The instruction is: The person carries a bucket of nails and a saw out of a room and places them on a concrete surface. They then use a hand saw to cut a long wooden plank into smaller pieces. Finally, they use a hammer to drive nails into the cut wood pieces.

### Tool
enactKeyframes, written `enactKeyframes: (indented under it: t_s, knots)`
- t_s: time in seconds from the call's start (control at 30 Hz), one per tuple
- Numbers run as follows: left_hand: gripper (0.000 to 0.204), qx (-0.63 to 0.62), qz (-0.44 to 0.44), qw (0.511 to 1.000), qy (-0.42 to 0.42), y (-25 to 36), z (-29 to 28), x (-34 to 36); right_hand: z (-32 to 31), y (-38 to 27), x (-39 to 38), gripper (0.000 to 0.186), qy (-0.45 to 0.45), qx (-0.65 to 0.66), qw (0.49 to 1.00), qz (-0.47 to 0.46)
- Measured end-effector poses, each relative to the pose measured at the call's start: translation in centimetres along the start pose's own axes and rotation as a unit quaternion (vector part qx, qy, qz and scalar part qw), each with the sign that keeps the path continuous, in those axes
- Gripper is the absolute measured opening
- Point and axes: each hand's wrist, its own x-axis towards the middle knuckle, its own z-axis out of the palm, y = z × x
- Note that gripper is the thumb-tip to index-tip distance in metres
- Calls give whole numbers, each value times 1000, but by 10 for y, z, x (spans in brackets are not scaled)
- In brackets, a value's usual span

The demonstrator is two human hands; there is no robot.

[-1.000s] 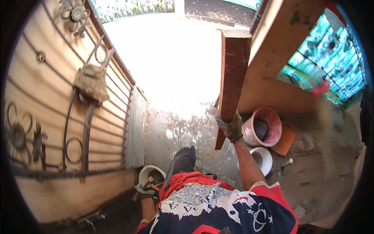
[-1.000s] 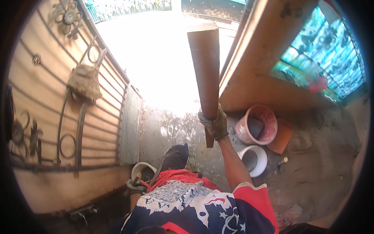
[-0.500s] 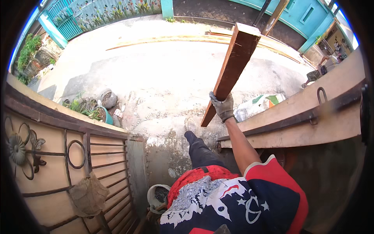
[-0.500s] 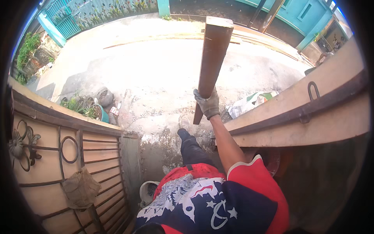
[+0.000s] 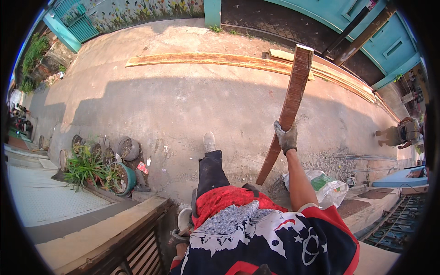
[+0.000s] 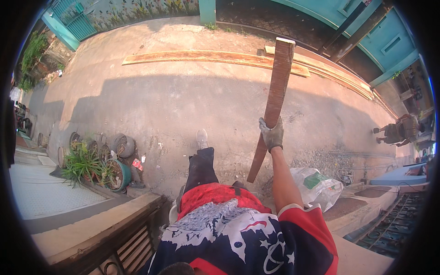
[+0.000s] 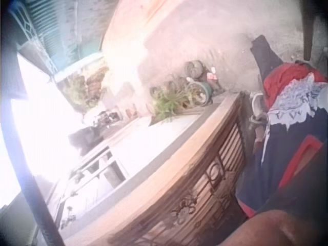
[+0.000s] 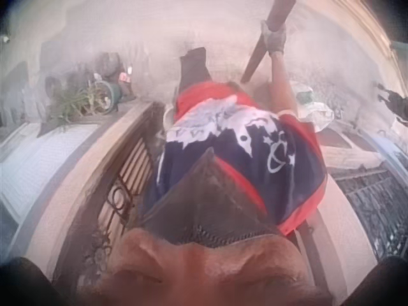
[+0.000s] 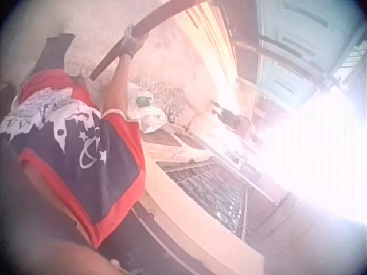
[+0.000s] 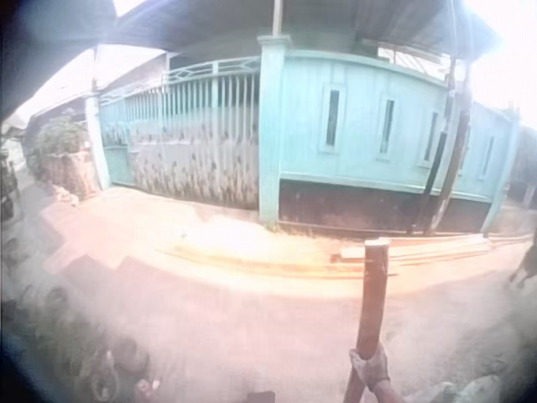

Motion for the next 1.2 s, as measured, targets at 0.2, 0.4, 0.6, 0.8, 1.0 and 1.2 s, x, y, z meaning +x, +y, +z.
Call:
enactKeyframes:
  t_s: [0.2, 0.4, 0.6, 0.8, 1.0, 1.2]
  knots:
    - [31, 37, 0, 999, 25, 113, 207, 102, 126, 91, 160, 56, -33, -134, 988, 76]
    - [31, 97, 43, 993, 53, 263, 399, 148, 236, 69, 316, 62, -84, -192, 972, 103]
    - [37, 183, 180, 966, 30, 427, 650, 208, 363, 88, 463, 59, -130, -271, 940, 163]
    - [41, 367, 287, 885, -28, 593, 928, 289, 489, 129, 577, 57, -147, -166, 953, 207]
    - [38, 466, 277, 837, -72, 657, 1227, 313, 587, 127, 661, 48, -142, -222, 920, 290]
    - [40, 481, 254, 819, -180, 691, 1464, 453, 709, 171, 689, 53, -150, -254, 889, 349]
